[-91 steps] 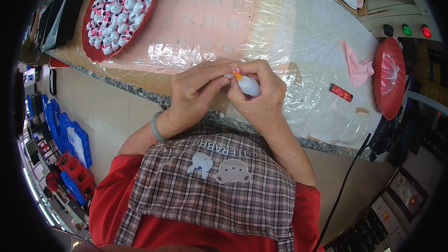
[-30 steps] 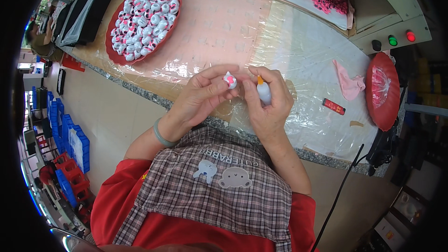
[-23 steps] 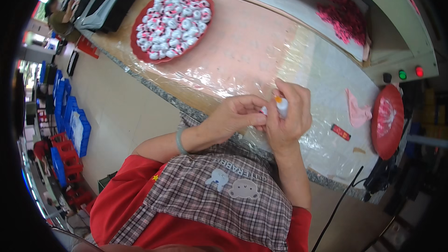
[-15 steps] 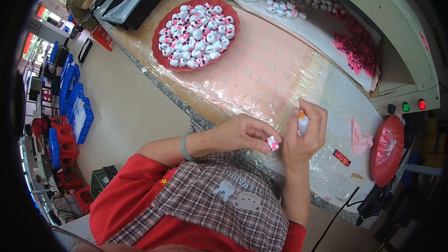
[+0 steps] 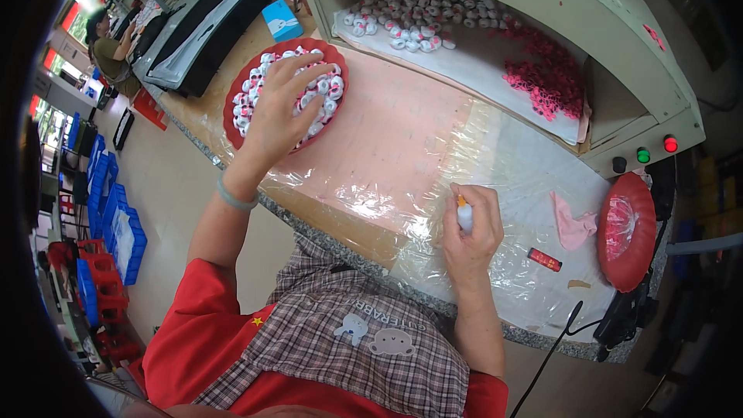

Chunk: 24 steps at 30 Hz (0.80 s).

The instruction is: The person applies glue to a white toy head and a pair of pink sunglasses using a squeeze bottle, then presses the sunglasses onto the head. After repeating this process, the person reaches into a machine to retrieve more white toy heads.

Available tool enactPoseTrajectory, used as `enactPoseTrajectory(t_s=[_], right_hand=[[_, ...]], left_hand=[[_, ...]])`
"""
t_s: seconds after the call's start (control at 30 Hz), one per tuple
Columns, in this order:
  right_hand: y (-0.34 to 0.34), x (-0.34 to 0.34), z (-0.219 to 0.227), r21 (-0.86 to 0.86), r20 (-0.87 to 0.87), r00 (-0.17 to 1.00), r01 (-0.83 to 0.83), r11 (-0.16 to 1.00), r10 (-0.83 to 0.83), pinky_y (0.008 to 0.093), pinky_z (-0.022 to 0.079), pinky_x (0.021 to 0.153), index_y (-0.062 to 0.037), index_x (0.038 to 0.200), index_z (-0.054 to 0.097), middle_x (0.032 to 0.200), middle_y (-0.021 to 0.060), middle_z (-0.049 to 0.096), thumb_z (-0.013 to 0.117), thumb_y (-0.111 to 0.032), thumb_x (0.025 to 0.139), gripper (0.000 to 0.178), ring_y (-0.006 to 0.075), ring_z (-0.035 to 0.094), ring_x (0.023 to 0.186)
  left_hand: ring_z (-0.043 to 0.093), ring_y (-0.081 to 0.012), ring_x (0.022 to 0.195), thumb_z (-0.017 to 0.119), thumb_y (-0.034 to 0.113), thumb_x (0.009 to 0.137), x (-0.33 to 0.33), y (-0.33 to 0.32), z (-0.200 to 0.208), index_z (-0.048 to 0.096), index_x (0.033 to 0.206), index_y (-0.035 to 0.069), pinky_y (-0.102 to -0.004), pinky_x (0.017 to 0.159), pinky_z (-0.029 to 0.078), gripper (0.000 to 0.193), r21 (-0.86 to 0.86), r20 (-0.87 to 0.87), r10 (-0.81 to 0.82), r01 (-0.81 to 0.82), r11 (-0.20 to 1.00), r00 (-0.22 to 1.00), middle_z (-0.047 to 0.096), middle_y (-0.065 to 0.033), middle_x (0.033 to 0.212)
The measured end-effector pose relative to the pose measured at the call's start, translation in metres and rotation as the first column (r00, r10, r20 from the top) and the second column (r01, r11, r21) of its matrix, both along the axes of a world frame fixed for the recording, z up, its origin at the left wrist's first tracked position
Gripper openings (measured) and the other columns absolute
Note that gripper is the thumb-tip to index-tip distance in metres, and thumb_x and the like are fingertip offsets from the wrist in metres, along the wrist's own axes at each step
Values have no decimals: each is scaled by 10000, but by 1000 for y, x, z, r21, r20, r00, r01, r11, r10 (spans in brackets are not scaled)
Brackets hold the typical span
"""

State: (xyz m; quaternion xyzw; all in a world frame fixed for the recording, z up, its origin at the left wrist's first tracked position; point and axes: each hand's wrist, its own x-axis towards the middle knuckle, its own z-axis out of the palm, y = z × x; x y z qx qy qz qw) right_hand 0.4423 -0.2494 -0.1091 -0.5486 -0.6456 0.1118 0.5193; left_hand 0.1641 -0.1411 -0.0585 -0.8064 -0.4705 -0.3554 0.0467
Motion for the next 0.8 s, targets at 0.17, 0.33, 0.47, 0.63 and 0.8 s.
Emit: enactPoseTrajectory(t_s=[0.17,0.33,0.47,0.63,0.8], right_hand=[[-1,2,-1,-65,-76,997,-4,998,-1,299,481,639,3,945,629,861,127,599,643,74,766,192,221,613,742],[-2,8,-3,-72,-103,995,-5,997,-3,294,479,630,0,941,628,857,115,597,643,72,767,189,211,614,738],[-1,9,-1,-96,-112,994,-24,995,13,304,484,632,-6,945,622,857,118,593,654,63,767,194,221,617,740],[-2,8,1,-130,-104,993,-60,990,47,277,481,628,5,941,624,878,109,596,635,73,783,172,186,607,744],[0,8,1,-129,-77,995,-76,989,66,312,494,625,-16,947,621,884,117,595,663,55,759,205,236,623,751]], left_hand=[[538,-321,1036,645,75,747,62,92,-14,661,1039,65,-413,905,455,293,4,-97,-6,7,1000,995,611,-137,1097],[511,-343,1074,648,114,779,94,160,-38,628,1122,75,-434,910,450,346,-138,-195,103,-132,982,975,594,-159,1103],[519,-356,1052,649,325,819,115,184,-56,616,1178,108,-471,888,446,420,-8,-182,37,-40,999,983,609,-181,1061],[456,-361,1151,584,507,843,136,191,-75,544,1291,210,-493,907,411,539,108,-288,186,-161,981,939,518,-151,1252],[469,-348,1164,558,513,859,136,207,-85,503,1325,280,-485,888,439,524,-11,-292,-1,-3,1000,956,501,-116,1292]])
